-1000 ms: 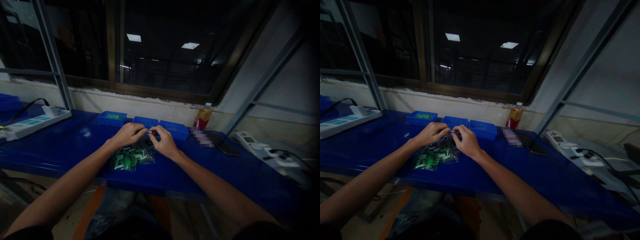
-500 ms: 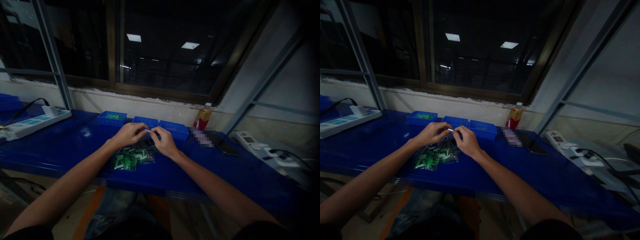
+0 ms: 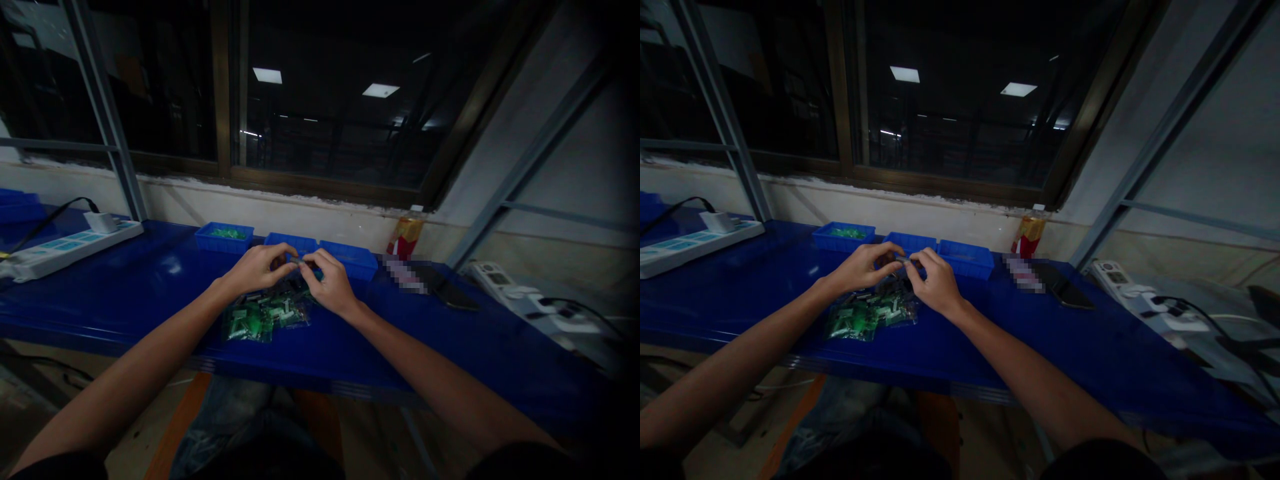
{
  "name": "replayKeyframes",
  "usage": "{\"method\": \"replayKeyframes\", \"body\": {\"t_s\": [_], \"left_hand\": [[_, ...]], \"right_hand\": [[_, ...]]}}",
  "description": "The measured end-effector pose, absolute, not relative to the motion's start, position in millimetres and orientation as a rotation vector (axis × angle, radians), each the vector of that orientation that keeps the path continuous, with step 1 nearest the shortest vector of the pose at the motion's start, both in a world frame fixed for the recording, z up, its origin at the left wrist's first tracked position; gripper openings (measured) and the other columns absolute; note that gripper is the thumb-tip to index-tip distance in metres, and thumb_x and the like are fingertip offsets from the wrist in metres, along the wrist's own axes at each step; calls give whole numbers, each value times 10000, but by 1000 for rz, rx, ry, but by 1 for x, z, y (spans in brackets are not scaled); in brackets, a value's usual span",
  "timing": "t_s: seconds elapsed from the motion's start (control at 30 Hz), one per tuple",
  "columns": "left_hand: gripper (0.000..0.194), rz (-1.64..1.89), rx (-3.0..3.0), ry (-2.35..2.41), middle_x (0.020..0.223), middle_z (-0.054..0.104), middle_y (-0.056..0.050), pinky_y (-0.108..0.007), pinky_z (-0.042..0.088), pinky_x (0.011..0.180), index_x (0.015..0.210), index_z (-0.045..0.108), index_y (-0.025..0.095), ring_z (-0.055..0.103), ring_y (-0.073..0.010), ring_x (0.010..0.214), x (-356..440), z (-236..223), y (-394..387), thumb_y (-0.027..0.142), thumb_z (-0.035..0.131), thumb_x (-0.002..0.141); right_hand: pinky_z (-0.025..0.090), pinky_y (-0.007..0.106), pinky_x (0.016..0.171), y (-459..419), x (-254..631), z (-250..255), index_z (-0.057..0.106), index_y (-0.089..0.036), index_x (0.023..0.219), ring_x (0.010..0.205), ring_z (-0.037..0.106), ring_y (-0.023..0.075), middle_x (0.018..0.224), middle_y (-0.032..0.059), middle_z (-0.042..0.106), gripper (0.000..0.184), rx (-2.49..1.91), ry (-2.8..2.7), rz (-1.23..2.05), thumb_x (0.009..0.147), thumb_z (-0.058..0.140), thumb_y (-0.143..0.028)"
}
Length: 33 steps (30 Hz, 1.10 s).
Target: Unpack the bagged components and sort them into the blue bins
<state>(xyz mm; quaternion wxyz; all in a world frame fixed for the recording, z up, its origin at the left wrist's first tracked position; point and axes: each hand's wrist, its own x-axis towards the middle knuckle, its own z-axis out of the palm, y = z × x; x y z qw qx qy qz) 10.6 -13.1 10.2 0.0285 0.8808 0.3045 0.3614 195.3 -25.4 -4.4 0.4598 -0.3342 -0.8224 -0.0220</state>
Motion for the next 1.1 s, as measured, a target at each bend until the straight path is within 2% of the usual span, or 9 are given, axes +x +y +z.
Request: {"method": "replayKeyframes", "body": {"t_s": [0.07,0.2,0.3,0.43,0.7,0.8,0.9,0.97,1.1], "left_hand": [[265,1128,2709,922,679,592,6,-209,402,566,1024,541,160,546,-105,603,11,10,-13,327,485,827],[224,1139,2723,960,675,592,-3,-212,403,564,969,561,157,539,-103,595,11,9,-12,312,458,845],[252,1131,2735,1005,703,612,-22,-219,399,567,927,573,145,549,-108,606,11,9,-12,330,411,871],[303,1103,2774,1055,683,606,-28,-221,384,563,826,582,136,552,-109,601,11,10,-12,321,353,896],[373,1047,2781,1059,582,550,-5,-223,365,552,672,539,141,522,-100,546,12,10,-12,311,311,914],[350,1035,2779,1027,618,566,-9,-227,371,556,735,567,142,528,-106,567,11,10,-13,322,323,909],[262,1066,2731,978,667,589,-6,-222,387,556,966,556,146,541,-110,588,12,9,-13,345,415,871],[281,1092,2700,957,664,584,4,-214,391,553,1052,513,151,540,-107,587,12,8,-12,335,468,844],[222,1097,2704,967,648,567,10,-209,386,555,995,517,157,528,-103,578,12,6,-10,313,470,844]], "right_hand": [[418,285,671,-25,195,-4,552,-186,778,720,526,151,733,27,528,141,-826,-2020,-41,853,456,-256],[416,288,674,-23,196,-6,547,-191,750,727,530,153,731,28,539,173,-841,-2043,-20,863,436,-262],[426,298,690,-23,196,-7,544,-193,877,733,533,158,752,25,546,111,-855,-2039,-29,835,484,-276],[439,308,720,-24,195,-7,497,-202,1011,758,539,162,792,26,543,234,-831,-2039,-45,790,540,-264],[436,298,704,-26,195,-6,536,-194,903,760,530,164,782,35,532,102,-803,-2085,-107,825,488,-240],[430,298,699,-25,195,-6,537,-192,871,756,531,166,776,38,533,98,-816,-2068,-108,842,462,-248],[422,292,691,-25,195,-5,534,-189,819,744,531,163,765,37,533,115,-826,-2039,-95,854,443,-251],[416,287,684,-24,195,-5,533,-189,789,733,529,160,750,34,531,137,-834,-2030,-79,860,433,-249],[409,284,681,-22,196,-6,525,-190,748,728,527,157,729,29,531,182,-851,-2043,-52,873,409,-253]]}}
